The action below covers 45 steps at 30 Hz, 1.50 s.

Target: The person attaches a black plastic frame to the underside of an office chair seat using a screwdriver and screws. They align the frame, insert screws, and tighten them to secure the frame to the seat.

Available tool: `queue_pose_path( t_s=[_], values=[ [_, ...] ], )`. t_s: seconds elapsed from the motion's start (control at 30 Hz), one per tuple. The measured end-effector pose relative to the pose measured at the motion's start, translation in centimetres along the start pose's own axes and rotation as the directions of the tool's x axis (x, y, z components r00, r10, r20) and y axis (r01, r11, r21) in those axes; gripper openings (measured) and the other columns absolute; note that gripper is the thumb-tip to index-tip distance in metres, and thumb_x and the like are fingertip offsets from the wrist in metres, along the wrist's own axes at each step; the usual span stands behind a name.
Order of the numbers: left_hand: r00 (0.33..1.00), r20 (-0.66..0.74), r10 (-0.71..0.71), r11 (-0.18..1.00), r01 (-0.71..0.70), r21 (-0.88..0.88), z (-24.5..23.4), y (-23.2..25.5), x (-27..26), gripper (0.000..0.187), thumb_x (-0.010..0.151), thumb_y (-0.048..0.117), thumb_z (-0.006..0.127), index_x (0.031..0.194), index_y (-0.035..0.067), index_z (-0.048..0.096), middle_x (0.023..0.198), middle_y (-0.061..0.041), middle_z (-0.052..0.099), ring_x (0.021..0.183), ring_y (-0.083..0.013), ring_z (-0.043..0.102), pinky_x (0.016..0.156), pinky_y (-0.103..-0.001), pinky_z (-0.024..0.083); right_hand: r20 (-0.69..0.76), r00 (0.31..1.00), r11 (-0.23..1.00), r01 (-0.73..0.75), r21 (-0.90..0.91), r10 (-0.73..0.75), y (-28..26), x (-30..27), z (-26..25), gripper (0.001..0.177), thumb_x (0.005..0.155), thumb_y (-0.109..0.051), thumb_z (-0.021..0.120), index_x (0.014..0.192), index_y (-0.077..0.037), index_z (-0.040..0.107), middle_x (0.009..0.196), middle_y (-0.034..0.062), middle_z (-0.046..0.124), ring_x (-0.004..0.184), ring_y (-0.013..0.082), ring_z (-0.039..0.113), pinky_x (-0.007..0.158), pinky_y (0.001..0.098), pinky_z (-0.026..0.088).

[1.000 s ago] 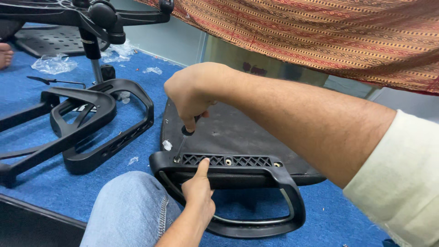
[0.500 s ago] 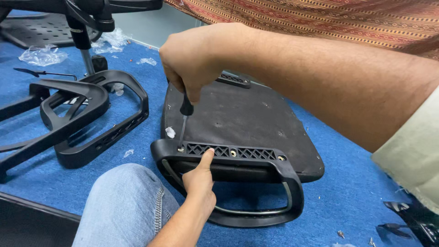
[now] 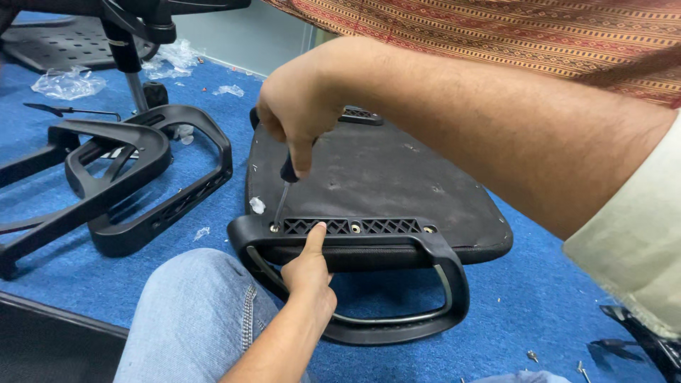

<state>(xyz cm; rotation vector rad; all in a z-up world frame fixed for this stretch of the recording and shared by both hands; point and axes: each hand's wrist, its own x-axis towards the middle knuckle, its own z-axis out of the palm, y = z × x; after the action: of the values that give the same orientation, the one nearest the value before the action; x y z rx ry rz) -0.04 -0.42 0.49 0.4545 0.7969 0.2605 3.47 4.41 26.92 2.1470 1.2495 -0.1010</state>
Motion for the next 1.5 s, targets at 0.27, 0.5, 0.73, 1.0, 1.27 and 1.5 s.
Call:
queue_pose_path(
  t_s=[0.27,0.5,0.73,1.0,1.27,1.5],
  values=[
    [0.999,0.005,0.035,0.999,-0.035,0.000,0.2,-0.1,-0.3,0.052,0.078,0.025,0.083,0.122,0.002,0.069,0.110,-0.010,0.075,0.091,-0.0216,0.072,0.075,-0.036,0.054,-0.309,0.916,0.965,0.223,-0.139,-0.256,1.2,-0.3,0.7,0.030,0.065,-0.019,0.089,0.094,-0.019,0.082,0.084,0.0046,0.076,0.076,0.0244,0.072,0.067,0.0396,0.055],
    [1.000,-0.016,-0.025,0.999,0.025,-0.031,-0.1,0.3,-0.1,0.052,0.081,0.025,0.083,0.123,0.000,0.065,0.112,-0.012,0.074,0.093,-0.0222,0.074,0.080,-0.035,0.059,-0.121,0.993,1.000,0.016,0.018,-0.014,-0.1,0.0,0.6,0.028,0.077,-0.034,0.084,0.082,-0.006,0.081,0.074,0.0080,0.076,0.070,0.0242,0.075,0.063,0.0401,0.057],
    [1.000,-0.012,-0.016,0.999,0.015,-0.040,-0.1,0.2,0.0,0.052,0.080,0.025,0.083,0.122,0.000,0.067,0.111,-0.012,0.075,0.094,-0.0229,0.073,0.082,-0.036,0.058,-0.132,0.988,0.996,0.080,-0.039,-0.084,0.5,1.9,0.8,0.070,0.057,-0.040,0.100,0.112,-0.010,0.069,0.087,0.0032,0.072,0.078,0.0248,0.070,0.063,0.0397,0.055],
    [1.000,-0.019,-0.003,1.000,0.003,-0.014,0.3,-0.1,0.0,0.052,0.079,0.025,0.084,0.122,0.000,0.067,0.111,-0.011,0.075,0.091,-0.0228,0.073,0.077,-0.037,0.058,-0.394,0.877,0.958,0.287,-0.030,-0.275,2.3,0.8,1.5,0.034,0.062,-0.024,0.089,0.093,-0.011,0.081,0.083,0.0073,0.076,0.074,0.0265,0.074,0.067,0.0397,0.058],
    [0.998,-0.054,-0.015,0.999,0.017,0.037,0.4,0.2,0.0,0.051,0.080,0.026,0.083,0.122,0.001,0.067,0.111,-0.011,0.074,0.091,-0.0224,0.071,0.075,-0.037,0.054,0.033,0.973,0.970,-0.229,0.078,0.227,0.0,0.9,0.2,0.040,0.080,-0.043,0.081,0.083,-0.004,0.082,0.078,0.0104,0.076,0.072,0.0266,0.072,0.065,0.0408,0.055],
    [0.999,-0.023,-0.029,1.000,0.028,-0.013,0.0,0.4,-0.2,0.053,0.081,0.026,0.083,0.124,0.000,0.063,0.114,-0.012,0.073,0.096,-0.0219,0.073,0.084,-0.036,0.058,-0.093,0.995,0.998,-0.038,0.055,0.043,1.1,0.8,0.8,0.061,0.060,-0.032,0.100,0.110,-0.013,0.072,0.087,0.0054,0.072,0.071,0.0221,0.069,0.063,0.0367,0.056]
  ],
)
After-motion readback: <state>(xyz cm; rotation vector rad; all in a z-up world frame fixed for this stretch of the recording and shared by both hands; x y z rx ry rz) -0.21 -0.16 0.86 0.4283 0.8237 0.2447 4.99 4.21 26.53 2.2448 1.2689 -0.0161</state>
